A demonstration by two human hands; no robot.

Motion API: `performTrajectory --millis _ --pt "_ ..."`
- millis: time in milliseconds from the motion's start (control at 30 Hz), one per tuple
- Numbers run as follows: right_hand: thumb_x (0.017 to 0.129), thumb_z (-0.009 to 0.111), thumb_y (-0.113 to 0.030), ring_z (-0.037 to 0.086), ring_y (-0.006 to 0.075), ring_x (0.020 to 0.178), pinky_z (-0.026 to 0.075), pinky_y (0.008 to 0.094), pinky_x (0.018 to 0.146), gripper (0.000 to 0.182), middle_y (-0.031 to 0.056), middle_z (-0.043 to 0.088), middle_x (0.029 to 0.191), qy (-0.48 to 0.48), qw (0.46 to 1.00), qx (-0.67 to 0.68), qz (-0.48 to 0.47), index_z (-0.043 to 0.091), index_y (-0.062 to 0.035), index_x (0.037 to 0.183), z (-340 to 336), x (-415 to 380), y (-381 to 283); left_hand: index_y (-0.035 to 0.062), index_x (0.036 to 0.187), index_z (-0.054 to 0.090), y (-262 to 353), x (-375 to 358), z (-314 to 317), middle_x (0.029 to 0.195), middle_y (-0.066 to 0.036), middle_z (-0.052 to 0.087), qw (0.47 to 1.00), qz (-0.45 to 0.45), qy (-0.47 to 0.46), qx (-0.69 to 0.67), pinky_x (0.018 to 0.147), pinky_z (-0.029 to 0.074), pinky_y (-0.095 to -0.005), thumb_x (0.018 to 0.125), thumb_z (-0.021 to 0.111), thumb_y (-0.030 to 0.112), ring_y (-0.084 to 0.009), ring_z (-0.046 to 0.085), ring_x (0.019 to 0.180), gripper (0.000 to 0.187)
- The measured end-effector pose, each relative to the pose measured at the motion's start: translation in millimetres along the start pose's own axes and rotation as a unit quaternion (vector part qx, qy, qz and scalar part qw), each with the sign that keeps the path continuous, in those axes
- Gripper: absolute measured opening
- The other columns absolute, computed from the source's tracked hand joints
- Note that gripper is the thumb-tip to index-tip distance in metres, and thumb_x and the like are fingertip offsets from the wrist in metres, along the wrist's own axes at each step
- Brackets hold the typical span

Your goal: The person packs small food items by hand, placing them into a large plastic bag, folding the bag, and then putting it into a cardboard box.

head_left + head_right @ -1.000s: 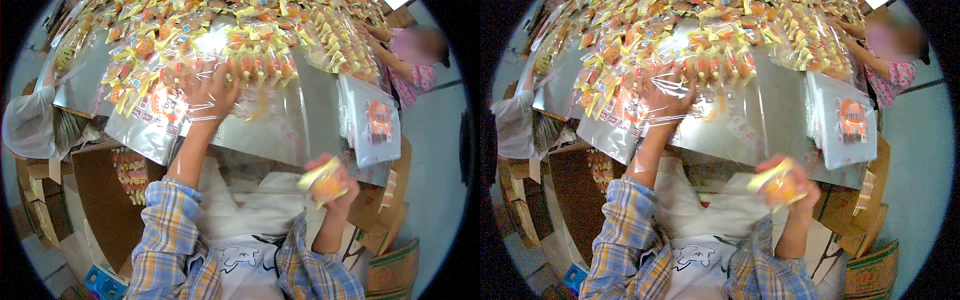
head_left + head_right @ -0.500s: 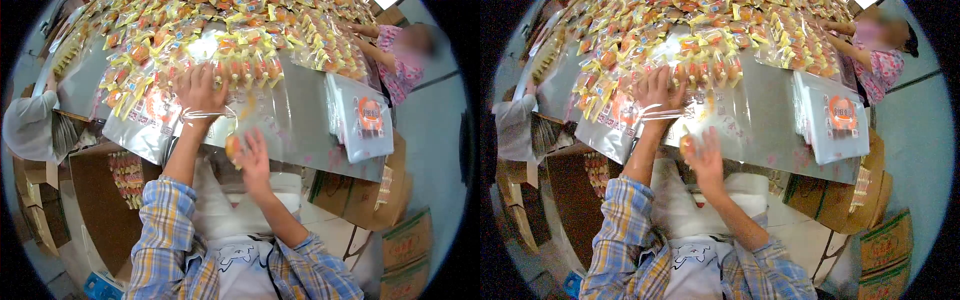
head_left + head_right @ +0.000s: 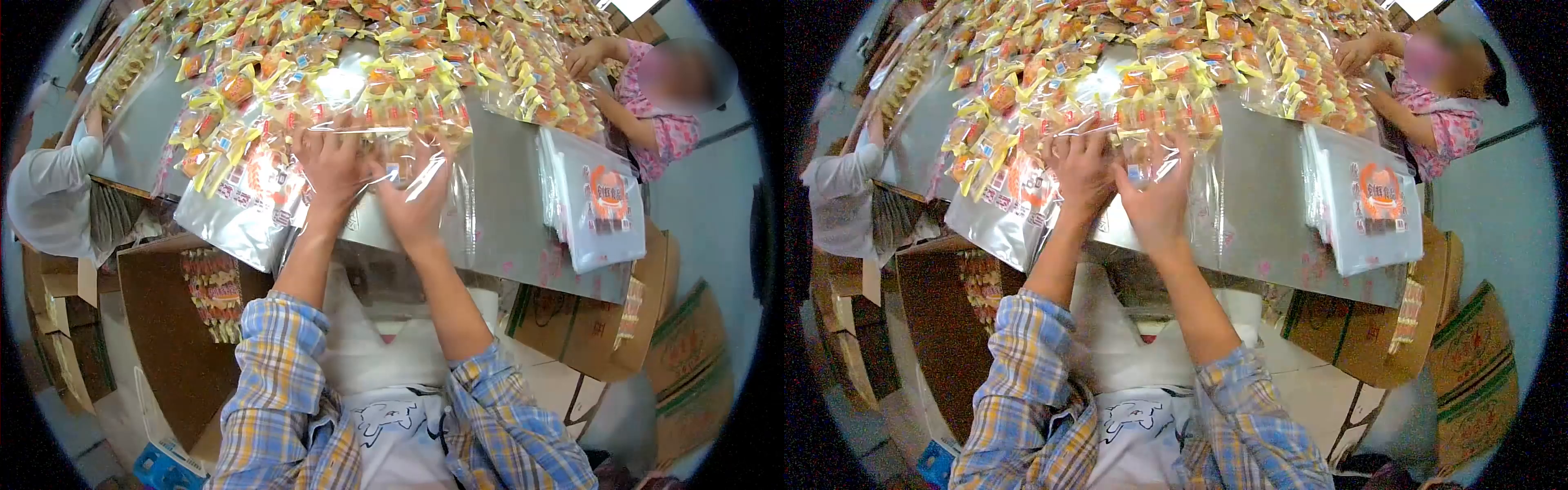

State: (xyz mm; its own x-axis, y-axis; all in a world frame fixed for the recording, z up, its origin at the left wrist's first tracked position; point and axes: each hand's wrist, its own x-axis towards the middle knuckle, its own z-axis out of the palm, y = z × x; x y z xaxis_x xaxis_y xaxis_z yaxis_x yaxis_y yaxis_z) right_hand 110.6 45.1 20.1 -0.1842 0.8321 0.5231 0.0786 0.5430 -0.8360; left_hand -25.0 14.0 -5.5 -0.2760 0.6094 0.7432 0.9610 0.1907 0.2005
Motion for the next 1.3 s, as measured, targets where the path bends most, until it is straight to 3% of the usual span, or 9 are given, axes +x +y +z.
performTrajectory --millis 100,300,400,467,600,700,900,1133,1300 --pt "0.078 0.087 -0.012 0.052 0.0377 0.133 0.046 0.0456 0.109 0.080 0.0238 0.047 0.145 -0.041 0.999 -0.014 -0.022 0.048 0.0027 0.145 -1.0 7.1 -1.2 0.0197 0.123 0.073 -1.5 1.7 2.8 0.131 -0.001 0.068 0.999 0.003 0.013 0.032 0.117 0.025 -0.0522 0.083 0.076 0.032 -0.0233 0.055 0.127 0.042" --pt "0.082 0.083 -0.008 0.061 0.0273 0.125 0.049 0.0400 0.107 0.074 0.0170 0.061 0.136 -0.028 0.965 0.181 0.189 0.050 0.0005 0.148 3.2 -12.2 14.8 0.0175 0.118 0.075 -3.2 2.9 13.4 0.127 0.000 0.068 0.995 0.024 0.067 0.067 0.115 0.030 -0.0524 0.082 0.073 0.024 -0.0226 0.057 0.121 0.036" --pt "0.082 0.086 -0.009 0.064 0.0294 0.122 0.051 0.0389 0.105 0.077 0.0197 0.066 0.132 -0.059 0.995 -0.042 -0.062 0.049 0.0039 0.147 -6.9 0.7 12.3 0.0141 0.117 0.073 3.3 5.0 0.4 0.130 0.000 0.066 0.999 -0.011 0.007 0.039 0.117 0.027 -0.0504 0.090 0.066 0.018 -0.0218 0.054 0.130 0.028" --pt "0.079 0.086 -0.010 0.065 0.0360 0.119 0.051 0.0420 0.105 0.078 0.0232 0.065 0.130 -0.066 0.979 -0.102 -0.162 0.050 0.0031 0.146 -6.3 12.6 7.0 0.0109 0.107 0.075 0.8 3.6 2.2 0.126 -0.004 0.065 0.999 0.004 0.017 0.036 0.116 0.026 -0.0528 0.083 0.068 0.017 -0.0253 0.054 0.129 0.026" --pt "0.077 0.082 -0.020 0.054 0.0439 0.135 0.041 0.0527 0.117 0.074 0.0235 0.059 0.142 -0.157 0.975 -0.009 -0.157 0.054 -0.0045 0.144 -5.8 21.8 31.4 0.0090 0.095 0.077 -1.0 0.3 5.7 0.115 -0.008 0.066 0.999 -0.010 -0.009 0.031 0.112 0.030 -0.0541 0.076 0.070 0.018 -0.0293 0.055 0.123 0.022" --pt "0.077 0.081 -0.022 0.055 0.0417 0.135 0.038 0.0541 0.119 0.063 0.0189 0.062 0.140 -0.126 0.968 0.020 -0.218 0.062 -0.0089 0.135 2.1 26.8 45.5 0.0123 0.110 0.076 -1.1 1.9 -3.7 0.125 -0.002 0.066 0.998 -0.023 -0.060 0.024 0.115 0.026 -0.0499 0.080 0.071 0.017 -0.0261 0.052 0.126 0.031" --pt "0.074 0.080 -0.022 0.057 0.0359 0.129 0.035 0.0533 0.120 0.042 0.0091 0.066 0.133 -0.096 0.948 -0.140 -0.270 0.072 -0.0157 0.115 -7.1 40.5 63.0 0.0100 0.101 0.078 3.6 9.0 -5.4 0.117 -0.003 0.068 0.999 -0.015 0.018 -0.022 0.111 0.031 -0.0497 0.072 0.078 0.016 -0.0272 0.056 0.120 0.030" --pt "0.075 0.079 -0.021 0.061 0.0362 0.118 0.044 0.0528 0.107 0.044 0.0091 0.065 0.123 -0.101 0.954 -0.187 -0.213 0.067 -0.0154 0.117 -6.2 45.5 64.4 0.0103 0.106 0.074 2.5 6.9 -7.4 0.119 -0.005 0.068 0.997 -0.037 0.036 -0.051 0.111 0.032 -0.0486 0.078 0.074 0.011 -0.0270 0.056 0.123 0.028" --pt "0.074 0.084 -0.027 0.066 0.0357 0.097 0.051 0.0513 0.084 0.037 0.0123 0.069 0.105 -0.036 0.917 -0.271 -0.292 0.068 -0.0101 0.103 -0.9 53.2 64.0 0.0079 0.110 0.071 3.9 7.1 -9.0 0.115 -0.008 0.067 0.999 -0.048 0.018 -0.017 0.112 0.032 -0.0503 0.080 0.074 0.014 -0.0289 0.056 0.120 0.031"
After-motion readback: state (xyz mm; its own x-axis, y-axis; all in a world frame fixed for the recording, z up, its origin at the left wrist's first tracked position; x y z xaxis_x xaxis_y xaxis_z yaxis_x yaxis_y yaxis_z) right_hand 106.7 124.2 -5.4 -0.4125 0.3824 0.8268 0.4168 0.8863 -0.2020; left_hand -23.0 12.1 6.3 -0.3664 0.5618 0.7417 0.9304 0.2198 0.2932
